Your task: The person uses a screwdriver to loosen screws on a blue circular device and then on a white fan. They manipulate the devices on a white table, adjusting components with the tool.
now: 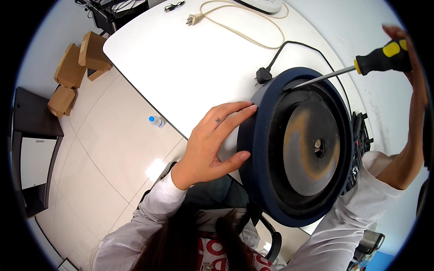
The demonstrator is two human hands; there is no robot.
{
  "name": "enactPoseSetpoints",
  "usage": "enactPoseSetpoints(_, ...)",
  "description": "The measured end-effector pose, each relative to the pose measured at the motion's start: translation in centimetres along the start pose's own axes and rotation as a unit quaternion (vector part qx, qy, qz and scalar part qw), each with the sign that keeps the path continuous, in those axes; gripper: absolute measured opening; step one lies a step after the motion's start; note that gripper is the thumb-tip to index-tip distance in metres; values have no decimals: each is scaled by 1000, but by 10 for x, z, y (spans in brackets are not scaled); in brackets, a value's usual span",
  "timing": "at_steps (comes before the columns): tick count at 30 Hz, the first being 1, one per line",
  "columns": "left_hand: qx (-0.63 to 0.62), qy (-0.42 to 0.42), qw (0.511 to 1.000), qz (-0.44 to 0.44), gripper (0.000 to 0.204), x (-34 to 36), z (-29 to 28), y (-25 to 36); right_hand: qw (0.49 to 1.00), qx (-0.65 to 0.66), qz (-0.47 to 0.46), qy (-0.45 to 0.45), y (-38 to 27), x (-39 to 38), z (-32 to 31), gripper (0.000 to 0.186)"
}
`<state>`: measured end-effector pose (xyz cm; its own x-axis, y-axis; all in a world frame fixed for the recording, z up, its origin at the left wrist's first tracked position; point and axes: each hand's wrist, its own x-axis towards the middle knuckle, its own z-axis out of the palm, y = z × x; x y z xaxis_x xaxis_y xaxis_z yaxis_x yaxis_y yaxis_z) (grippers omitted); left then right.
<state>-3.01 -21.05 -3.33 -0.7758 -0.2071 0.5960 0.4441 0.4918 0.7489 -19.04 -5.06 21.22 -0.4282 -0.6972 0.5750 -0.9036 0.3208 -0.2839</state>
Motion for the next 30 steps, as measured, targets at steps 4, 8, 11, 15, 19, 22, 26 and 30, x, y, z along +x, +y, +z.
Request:
enactPoseSetpoints(4, -2, 0, 1000, -8, 58, -1, 0, 0, 1000, 3, 7, 7, 0, 4, 10, 28)
enactPoseSetpoints(8, -16, -18, 1000, -8, 57, 5, 0, 5, 1000, -10, 22, 19, -7, 4, 8, 27)
enactPoseSetpoints(11, -4, -13, 1000, -24, 56, 2, -4, 7, 999, 13, 21, 25, -4, 7, 14, 27)
enactPoseSetpoints(15, -49, -9, 998, -27, 50, 5, -4, 3, 998, 12, 33, 44, -8, 3, 11, 26)
enactPoseSetpoints(19, -91, 60, 990, -92, 48, 22, -10, 8, 998, 24, 27, 54, -10, 8, 18, 26)
enactPoseSetpoints(22, -125, 36, 990, -62, 38, 69, -18, 31, 997, -1, 35, 64, -16, 7, 13, 26)
enactPoseSetpoints(26, -190, -61, 980, 19, 40, 122, -14, 38, 994, -68, 57, 70, -37, 8, 18, 27)
enactPoseSetpoints(30, -281, -129, 949, 58, 40, 156, 6, 49, 955, -277, 81, 73, -63, 9, 22, 28)
